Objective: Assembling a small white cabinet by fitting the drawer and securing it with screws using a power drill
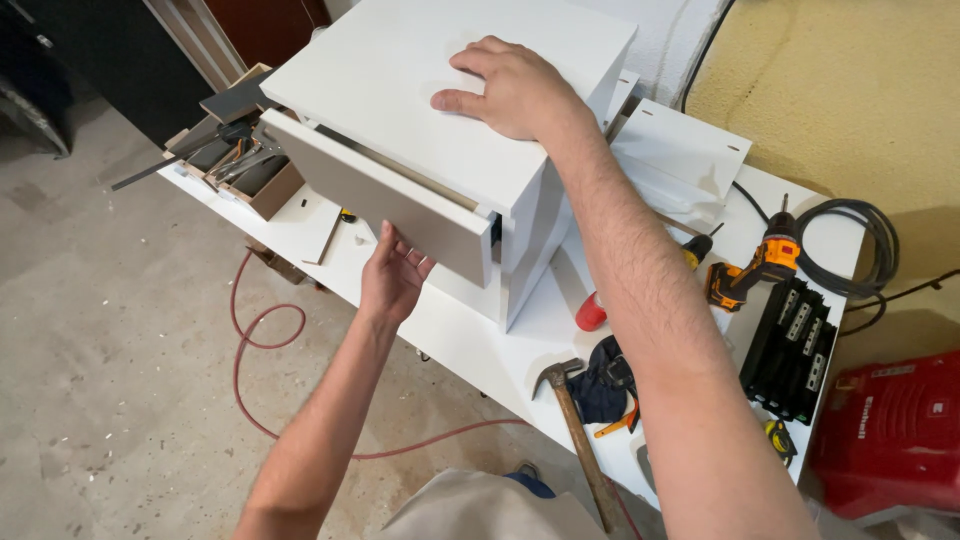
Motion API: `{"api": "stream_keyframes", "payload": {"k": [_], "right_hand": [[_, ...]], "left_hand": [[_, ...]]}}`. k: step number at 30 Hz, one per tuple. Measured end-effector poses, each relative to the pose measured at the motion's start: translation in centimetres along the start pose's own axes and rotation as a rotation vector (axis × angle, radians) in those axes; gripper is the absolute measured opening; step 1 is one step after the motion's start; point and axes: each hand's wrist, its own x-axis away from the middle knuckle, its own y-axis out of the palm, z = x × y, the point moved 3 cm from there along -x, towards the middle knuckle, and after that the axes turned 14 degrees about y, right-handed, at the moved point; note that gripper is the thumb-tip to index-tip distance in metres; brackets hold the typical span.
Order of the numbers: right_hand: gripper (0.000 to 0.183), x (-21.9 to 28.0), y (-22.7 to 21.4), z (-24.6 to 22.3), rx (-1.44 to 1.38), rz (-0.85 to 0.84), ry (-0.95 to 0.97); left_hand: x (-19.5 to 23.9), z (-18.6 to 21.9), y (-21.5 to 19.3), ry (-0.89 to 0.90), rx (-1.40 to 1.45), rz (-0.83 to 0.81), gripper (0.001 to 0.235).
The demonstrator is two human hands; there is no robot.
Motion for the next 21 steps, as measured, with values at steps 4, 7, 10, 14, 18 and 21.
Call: {"api": "stream_keyframes", "payload": {"k": [4,7,10,14,18,21], "right_hand": [[0.071,-0.4,0.3,0.1,0.009,0.014,-0.032],[0.068,1.2,-0.8,-1.2,-0.015,-0.035,0.052],[0.072,0.4,-0.4,-0.5,-0.001,0.001,-0.003],[0.069,0.2,-0.1,-0.1,-0.003,0.061,-0.091],[0.074,1.3,-0.7,-0.9,-0.013,-0.014,0.043],[0.075,1.7,-1.0,-1.3,-0.002,-0.041,0.087]], "left_hand": [[4.0,2.9,-1.2,0.026,-0.022,0.055,0.02],[7.4,5.2,-1.6,0.036,-0.044,0.075,0.025],[8.8,6.0,-4.1,0.039,-0.044,0.088,0.025],[11.0,7.4,-4.4,0.05,-0.047,0.072,0.027],[12.7,8.8,-3.8,0.086,-0.058,0.049,0.024],[13.7,9.5,-3.9,0.103,-0.079,0.045,0.025]]}}
